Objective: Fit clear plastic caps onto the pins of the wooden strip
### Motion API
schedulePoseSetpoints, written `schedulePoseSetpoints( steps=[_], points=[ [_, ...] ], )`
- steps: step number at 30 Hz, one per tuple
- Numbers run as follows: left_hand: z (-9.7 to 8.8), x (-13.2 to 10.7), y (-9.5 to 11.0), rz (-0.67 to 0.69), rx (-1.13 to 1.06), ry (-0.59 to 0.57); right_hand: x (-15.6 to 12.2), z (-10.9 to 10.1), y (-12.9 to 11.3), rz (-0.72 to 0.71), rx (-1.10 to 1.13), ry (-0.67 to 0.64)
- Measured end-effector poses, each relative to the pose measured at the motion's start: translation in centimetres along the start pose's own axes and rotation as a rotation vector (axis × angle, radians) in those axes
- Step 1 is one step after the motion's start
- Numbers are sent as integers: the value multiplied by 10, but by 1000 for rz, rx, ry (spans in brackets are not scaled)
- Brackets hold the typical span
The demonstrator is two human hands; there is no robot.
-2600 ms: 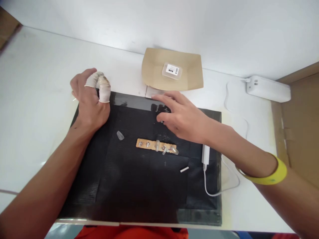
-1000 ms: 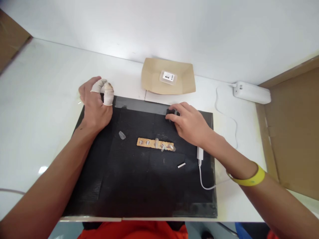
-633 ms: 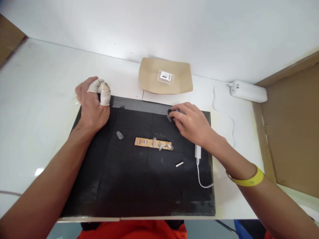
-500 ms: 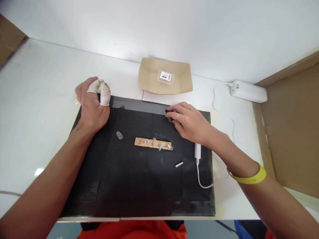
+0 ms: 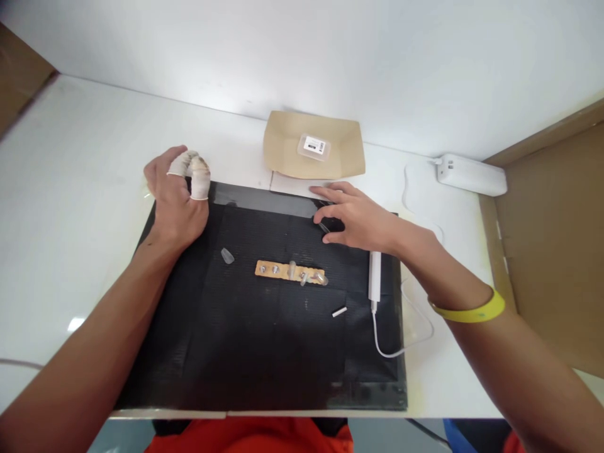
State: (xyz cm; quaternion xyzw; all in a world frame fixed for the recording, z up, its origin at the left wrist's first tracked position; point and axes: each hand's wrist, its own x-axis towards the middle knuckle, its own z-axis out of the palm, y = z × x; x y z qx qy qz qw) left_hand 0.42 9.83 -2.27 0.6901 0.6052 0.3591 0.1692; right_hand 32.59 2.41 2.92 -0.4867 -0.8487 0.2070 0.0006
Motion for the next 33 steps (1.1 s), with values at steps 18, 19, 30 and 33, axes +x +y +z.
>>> schedulePoseSetpoints(
  steps=[18, 19, 30, 33],
  points=[
    [0, 1, -1, 5, -9, -2, 10, -1, 11, 39, 58, -35],
    [0, 1, -1, 2, -10, -5, 10, -1, 10, 29, 50, -37],
    [4, -1, -4, 13, -4, -1, -26, 9, -80, 141, 278, 301],
    [4, -1, -3, 14, 1, 7, -22, 28, -117, 203, 275, 370]
  ],
)
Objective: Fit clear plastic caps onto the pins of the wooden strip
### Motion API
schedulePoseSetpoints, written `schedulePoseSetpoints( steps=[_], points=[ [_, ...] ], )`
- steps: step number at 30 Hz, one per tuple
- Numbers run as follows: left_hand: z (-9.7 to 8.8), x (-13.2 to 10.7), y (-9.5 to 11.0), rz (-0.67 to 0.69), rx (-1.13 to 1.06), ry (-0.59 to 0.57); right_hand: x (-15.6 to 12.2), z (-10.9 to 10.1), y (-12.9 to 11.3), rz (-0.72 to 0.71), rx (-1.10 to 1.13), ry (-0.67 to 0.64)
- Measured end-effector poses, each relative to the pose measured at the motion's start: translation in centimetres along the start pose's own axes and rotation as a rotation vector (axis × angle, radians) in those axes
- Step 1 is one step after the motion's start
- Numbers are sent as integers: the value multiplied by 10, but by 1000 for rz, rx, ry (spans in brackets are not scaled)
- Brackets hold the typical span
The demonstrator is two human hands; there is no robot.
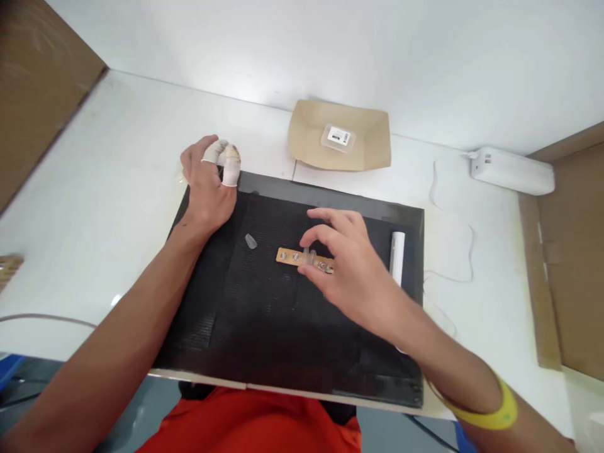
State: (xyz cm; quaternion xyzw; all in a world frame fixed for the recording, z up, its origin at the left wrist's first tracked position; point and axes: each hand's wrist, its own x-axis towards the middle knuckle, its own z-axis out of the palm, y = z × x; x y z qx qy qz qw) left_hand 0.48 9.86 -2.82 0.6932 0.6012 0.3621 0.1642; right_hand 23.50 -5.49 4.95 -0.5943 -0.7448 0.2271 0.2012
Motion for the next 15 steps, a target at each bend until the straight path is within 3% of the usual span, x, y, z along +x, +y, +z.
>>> schedulePoseSetpoints(
  steps=[6, 15],
  points=[
    [-1, 1, 1, -9, -9, -25, 2, 38, -16, 51, -52, 73],
    [0, 2, 4, -38, -29, -35, 8, 41, -16, 11, -71, 2]
  ],
)
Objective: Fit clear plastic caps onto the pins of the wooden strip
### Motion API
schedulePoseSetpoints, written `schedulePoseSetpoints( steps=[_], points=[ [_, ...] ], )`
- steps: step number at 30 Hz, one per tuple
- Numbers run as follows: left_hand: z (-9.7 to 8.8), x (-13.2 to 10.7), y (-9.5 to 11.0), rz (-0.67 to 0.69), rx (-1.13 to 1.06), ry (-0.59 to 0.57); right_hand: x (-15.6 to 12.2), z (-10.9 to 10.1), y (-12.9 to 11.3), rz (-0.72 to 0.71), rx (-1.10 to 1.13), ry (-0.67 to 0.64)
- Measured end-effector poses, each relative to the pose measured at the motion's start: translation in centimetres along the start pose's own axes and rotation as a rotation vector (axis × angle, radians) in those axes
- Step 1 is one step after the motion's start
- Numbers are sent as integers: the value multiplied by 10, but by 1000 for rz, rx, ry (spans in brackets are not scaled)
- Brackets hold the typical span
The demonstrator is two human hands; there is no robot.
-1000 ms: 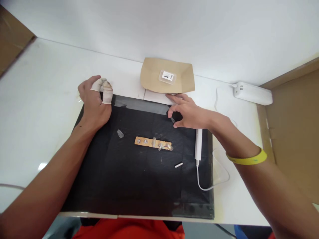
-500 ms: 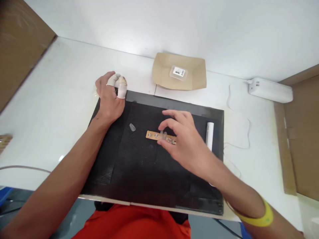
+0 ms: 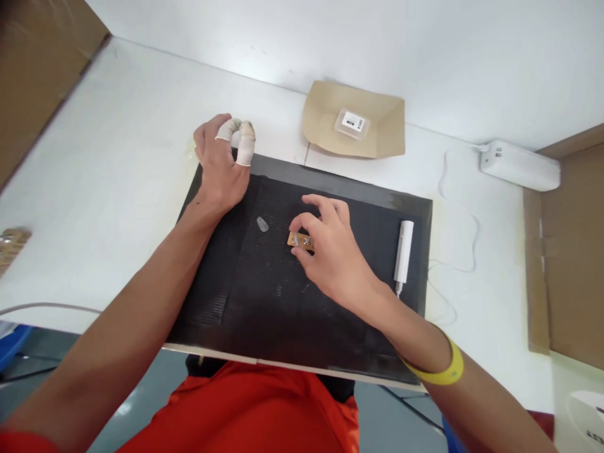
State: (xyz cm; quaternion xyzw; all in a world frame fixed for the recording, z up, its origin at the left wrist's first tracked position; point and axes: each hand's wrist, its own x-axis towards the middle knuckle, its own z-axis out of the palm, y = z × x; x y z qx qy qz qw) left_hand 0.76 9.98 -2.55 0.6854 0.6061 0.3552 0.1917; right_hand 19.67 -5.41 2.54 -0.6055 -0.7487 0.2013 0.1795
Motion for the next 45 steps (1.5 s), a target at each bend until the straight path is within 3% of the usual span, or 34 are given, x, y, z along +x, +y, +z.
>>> schedulePoseSetpoints(
  steps=[27, 32, 36, 45],
  points=[
    [7, 4, -5, -11, -23, -25, -1, -4, 12, -21, -30, 11],
    [2, 1, 0, -17, -11, -50, 8, -17, 17, -15, -170, -98],
    [0, 0, 3, -28, -11, -51, 15, -14, 11, 52, -312, -217],
    [4, 2, -2, -16, -15, -21, 21, -7, 5, -8, -434, -232]
  ],
)
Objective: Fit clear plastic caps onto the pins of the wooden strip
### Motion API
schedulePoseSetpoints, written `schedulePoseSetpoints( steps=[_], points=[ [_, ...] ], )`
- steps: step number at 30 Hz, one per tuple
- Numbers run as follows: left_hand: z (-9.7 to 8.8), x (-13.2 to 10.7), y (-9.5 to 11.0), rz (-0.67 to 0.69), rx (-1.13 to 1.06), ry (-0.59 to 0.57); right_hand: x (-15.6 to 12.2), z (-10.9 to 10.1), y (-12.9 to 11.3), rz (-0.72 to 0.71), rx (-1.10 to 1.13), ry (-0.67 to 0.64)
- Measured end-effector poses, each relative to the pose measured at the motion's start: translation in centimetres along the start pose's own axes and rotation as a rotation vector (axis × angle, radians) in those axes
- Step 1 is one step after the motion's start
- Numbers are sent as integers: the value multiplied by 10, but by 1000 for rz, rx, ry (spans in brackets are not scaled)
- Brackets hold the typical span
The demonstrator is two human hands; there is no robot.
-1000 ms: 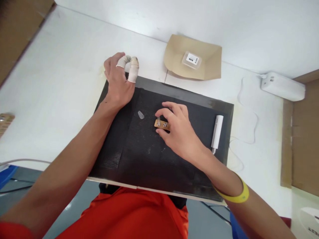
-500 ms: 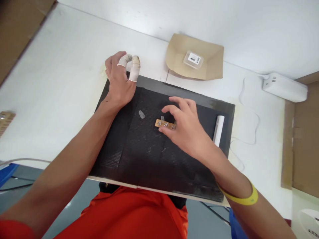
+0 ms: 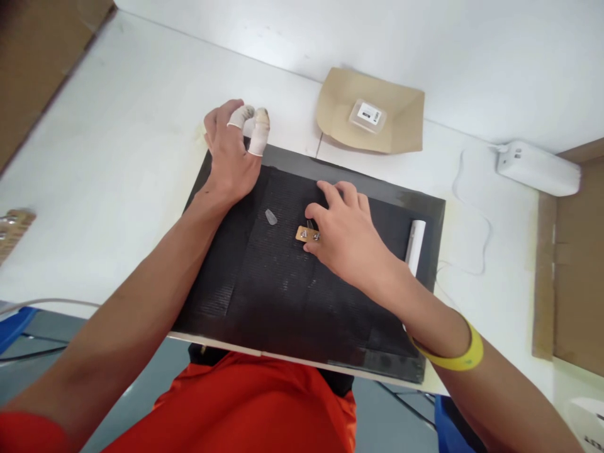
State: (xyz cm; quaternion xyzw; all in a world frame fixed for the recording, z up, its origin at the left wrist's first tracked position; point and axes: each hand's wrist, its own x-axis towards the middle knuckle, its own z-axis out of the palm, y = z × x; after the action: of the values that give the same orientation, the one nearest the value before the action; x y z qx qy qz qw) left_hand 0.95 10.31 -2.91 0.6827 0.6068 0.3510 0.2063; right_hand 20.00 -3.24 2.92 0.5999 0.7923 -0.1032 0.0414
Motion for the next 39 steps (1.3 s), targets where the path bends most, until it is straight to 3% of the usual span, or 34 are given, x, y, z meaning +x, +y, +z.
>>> schedulePoseSetpoints(
  steps=[10, 21, 28, 34, 39],
  points=[
    [-1, -1, 1, 3, -33, -6, 9, 0, 5, 8, 99, -78],
    [0, 0, -2, 13, -42, -16, 12, -22, 2, 95, 158, -201],
    [0, 0, -3, 5, -77, -18, 5, -25, -2, 77, 154, -154],
    [0, 0, -4, 8, -70, -4, 3, -34, 13, 35, 162, -93],
    [-2, -2, 0, -1, -69, 0, 3, -23, 17, -42, 71, -54]
  ],
)
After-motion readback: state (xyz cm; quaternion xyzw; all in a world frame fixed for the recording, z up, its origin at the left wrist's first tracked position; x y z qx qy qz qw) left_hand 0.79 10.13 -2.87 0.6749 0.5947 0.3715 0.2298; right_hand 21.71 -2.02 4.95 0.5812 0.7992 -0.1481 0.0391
